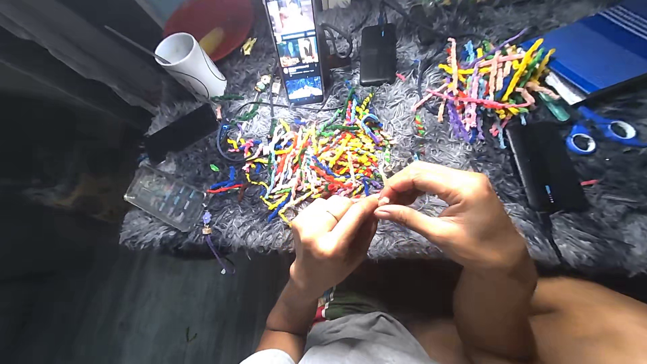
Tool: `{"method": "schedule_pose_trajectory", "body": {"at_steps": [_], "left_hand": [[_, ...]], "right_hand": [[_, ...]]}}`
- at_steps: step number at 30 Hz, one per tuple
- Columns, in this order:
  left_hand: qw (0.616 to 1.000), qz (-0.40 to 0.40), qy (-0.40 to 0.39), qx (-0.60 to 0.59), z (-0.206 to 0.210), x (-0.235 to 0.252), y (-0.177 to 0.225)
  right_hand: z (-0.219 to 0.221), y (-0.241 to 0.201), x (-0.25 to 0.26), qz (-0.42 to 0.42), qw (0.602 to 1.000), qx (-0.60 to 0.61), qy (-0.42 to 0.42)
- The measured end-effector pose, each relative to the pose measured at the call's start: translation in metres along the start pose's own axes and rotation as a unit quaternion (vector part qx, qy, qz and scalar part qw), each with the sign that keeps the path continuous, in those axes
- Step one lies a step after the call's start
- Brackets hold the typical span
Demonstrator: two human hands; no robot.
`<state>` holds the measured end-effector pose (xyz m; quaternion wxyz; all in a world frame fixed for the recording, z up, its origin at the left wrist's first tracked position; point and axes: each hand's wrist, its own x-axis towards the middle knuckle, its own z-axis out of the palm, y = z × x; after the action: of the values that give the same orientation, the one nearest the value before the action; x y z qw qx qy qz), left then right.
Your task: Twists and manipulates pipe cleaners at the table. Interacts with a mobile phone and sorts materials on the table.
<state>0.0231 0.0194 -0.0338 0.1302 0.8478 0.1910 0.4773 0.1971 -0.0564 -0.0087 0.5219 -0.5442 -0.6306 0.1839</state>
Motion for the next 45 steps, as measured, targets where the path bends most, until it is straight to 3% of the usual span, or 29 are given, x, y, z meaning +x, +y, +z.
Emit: {"method": "schedule_pose_trajectory", "body": {"at_steps": [5, 10, 13, 15, 17, 20, 23, 27, 29, 32, 34, 36, 41, 43, 45], "left_hand": [[0.997, -0.052, -0.053, 0.000, 0.000, 0.004, 0.000], [0.964, -0.140, -0.094, -0.207, -0.001, 0.002, -0.001], [0.872, -0.201, -0.090, -0.436, -0.004, 0.001, -0.002], [0.792, -0.218, -0.082, -0.565, -0.005, 0.000, -0.003], [0.744, -0.197, -0.071, -0.635, -0.005, 0.000, -0.004], [0.766, -0.107, -0.113, -0.623, -0.002, -0.003, -0.014], [0.788, -0.050, -0.182, -0.586, -0.006, 0.000, -0.028], [0.776, -0.023, -0.219, -0.591, -0.006, 0.001, -0.028], [0.797, -0.021, -0.233, -0.557, -0.007, 0.002, -0.026], [0.883, -0.035, -0.214, -0.417, -0.007, 0.004, -0.022], [0.947, -0.048, -0.150, -0.281, -0.002, 0.003, -0.019], [0.974, -0.066, -0.100, -0.192, 0.004, 0.003, -0.016], [0.958, -0.126, -0.097, -0.238, 0.010, 0.002, -0.011], [0.931, -0.153, -0.118, -0.310, 0.009, 0.002, -0.010], [0.880, -0.187, -0.127, -0.419, 0.007, 0.003, -0.010]], "right_hand": [[0.013, -0.002, 0.000, -0.080, 0.984, -0.132, 0.094], [0.025, 0.002, 0.001, -0.197, 0.949, -0.199, 0.148], [0.030, 0.006, -0.001, -0.258, 0.936, -0.180, 0.154], [0.029, 0.007, 0.000, -0.249, 0.950, -0.121, 0.145], [0.029, 0.006, 0.002, -0.207, 0.971, 0.005, 0.123], [0.028, 0.010, 0.003, -0.120, 0.964, 0.228, 0.058], [0.020, 0.012, 0.003, -0.090, 0.949, 0.303, -0.009], [0.006, 0.005, 0.002, -0.132, 0.961, 0.231, -0.068], [-0.004, 0.001, 0.000, -0.151, 0.974, 0.149, -0.084], [-0.015, -0.003, -0.002, -0.136, 0.987, 0.035, -0.075], [-0.015, -0.002, -0.002, -0.113, 0.993, -0.013, -0.038], [-0.009, -0.002, -0.002, -0.097, 0.993, -0.060, 0.007], [0.006, -0.002, 0.000, -0.126, 0.981, -0.124, 0.081], [0.009, -0.002, 0.000, -0.154, 0.972, -0.149, 0.099], [0.012, -0.003, -0.001, -0.186, 0.964, -0.157, 0.110]]}}
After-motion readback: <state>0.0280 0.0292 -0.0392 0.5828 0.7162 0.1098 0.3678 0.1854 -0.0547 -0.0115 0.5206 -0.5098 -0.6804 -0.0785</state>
